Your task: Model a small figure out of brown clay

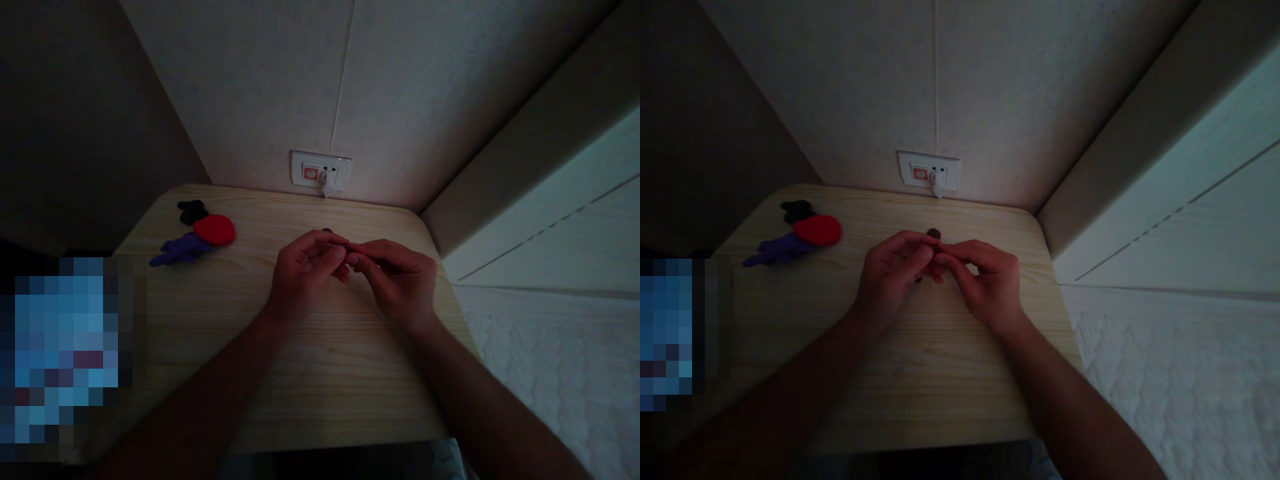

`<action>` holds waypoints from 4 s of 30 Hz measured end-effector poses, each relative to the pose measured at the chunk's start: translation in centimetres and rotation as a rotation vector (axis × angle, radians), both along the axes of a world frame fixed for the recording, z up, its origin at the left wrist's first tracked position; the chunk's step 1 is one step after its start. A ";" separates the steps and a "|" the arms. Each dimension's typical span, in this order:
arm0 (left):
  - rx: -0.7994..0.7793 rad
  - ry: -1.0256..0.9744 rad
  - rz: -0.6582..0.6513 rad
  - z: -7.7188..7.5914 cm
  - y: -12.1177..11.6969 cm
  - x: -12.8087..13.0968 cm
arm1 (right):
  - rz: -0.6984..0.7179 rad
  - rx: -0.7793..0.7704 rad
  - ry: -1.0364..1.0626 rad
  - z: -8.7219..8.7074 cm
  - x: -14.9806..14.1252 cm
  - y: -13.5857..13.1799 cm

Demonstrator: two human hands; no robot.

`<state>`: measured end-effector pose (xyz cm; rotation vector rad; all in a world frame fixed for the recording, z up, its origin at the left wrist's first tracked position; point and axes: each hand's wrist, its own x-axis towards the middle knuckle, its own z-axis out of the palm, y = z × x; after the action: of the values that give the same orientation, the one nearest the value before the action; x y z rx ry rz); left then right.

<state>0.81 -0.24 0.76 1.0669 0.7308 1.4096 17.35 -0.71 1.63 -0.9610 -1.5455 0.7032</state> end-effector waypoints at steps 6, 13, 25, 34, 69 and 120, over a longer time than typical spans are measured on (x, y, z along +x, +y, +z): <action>0.015 0.036 0.011 0.2 -0.1 0.1 | 0.008 -0.058 0.056 -0.1 -0.2 0.1; 0.050 0.079 0.029 0.2 -0.1 0.0 | 0.022 -0.126 0.121 0.0 -0.3 0.4; 0.076 0.111 0.078 0.3 -0.1 -0.1 | 0.014 -0.115 0.066 -0.3 -0.1 0.5; 0.069 0.110 0.084 0.3 0.0 -0.1 | 0.037 0.005 0.113 0.0 -0.1 0.6; 0.117 0.140 0.122 0.2 -0.1 0.0 | 0.109 -0.294 0.286 0.2 -0.1 1.2; 0.043 0.145 0.299 0.3 0.6 -1.0 | 0.177 -0.459 0.489 -0.3 0.4 2.2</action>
<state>-0.22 0.38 1.06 1.1360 1.0009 1.6184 17.78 1.48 1.32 -0.8959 -1.0599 1.3502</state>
